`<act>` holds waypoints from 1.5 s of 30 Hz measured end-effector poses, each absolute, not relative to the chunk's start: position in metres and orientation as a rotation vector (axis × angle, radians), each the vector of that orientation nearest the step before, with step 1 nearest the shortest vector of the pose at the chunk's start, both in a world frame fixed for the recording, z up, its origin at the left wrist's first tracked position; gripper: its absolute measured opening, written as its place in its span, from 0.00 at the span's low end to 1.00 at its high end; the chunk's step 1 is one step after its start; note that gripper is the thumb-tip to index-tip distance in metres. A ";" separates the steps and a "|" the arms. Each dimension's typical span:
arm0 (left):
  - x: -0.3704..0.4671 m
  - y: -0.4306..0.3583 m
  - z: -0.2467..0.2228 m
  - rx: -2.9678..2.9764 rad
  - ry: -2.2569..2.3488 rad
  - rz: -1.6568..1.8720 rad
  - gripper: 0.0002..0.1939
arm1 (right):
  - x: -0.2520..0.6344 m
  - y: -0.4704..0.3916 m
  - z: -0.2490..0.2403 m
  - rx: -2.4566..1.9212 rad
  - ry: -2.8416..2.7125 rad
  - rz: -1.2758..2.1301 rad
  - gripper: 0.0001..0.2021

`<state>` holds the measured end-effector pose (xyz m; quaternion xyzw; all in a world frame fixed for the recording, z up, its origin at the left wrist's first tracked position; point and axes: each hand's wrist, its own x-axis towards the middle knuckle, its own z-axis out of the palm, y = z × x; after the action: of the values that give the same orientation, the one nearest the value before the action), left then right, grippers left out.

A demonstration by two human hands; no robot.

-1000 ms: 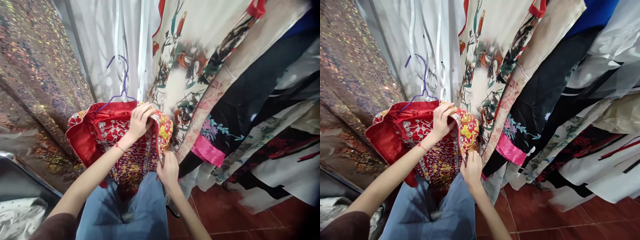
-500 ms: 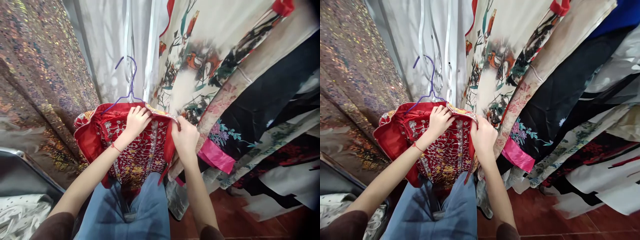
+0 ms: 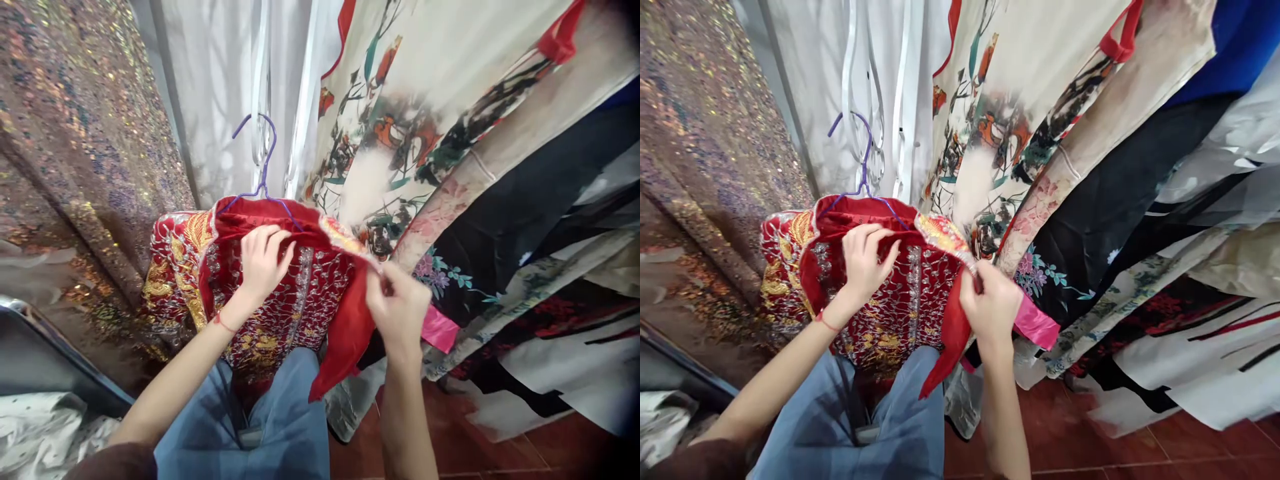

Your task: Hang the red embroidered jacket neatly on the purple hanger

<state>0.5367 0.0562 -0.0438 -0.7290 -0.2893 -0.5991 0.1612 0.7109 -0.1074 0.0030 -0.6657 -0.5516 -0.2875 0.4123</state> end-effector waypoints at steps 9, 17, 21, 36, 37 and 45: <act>0.405 0.079 -0.119 -1.565 -1.722 -1.793 0.32 | 0.667 -0.062 -0.085 -1.913 -1.572 -0.779 0.08; 0.405 0.049 -0.066 -2.204 -1.095 -1.523 0.23 | 0.623 -0.049 -0.059 -1.863 -1.299 -0.805 0.20; 0.427 -0.011 -0.035 -2.162 -0.650 -1.577 0.17 | 0.564 -0.069 -0.040 -1.586 -1.479 -0.815 0.22; 0.426 0.006 -0.098 -2.521 -1.382 -1.259 0.14 | 0.579 -0.050 -0.109 -1.681 -1.764 -0.579 0.14; 0.428 0.007 -0.102 -2.544 -1.394 -1.293 0.13 | 0.576 -0.047 -0.113 -1.686 -1.759 -0.556 0.13; 0.470 0.057 -0.110 -2.753 -1.377 -1.858 0.06 | 0.569 0.020 -0.125 -1.624 -1.591 -0.068 0.10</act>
<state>0.4696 0.0570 -0.1105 -0.7460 -0.3732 -0.5035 -0.2250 0.5687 0.0197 -0.1246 -0.6480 -0.6347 -0.0272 0.4201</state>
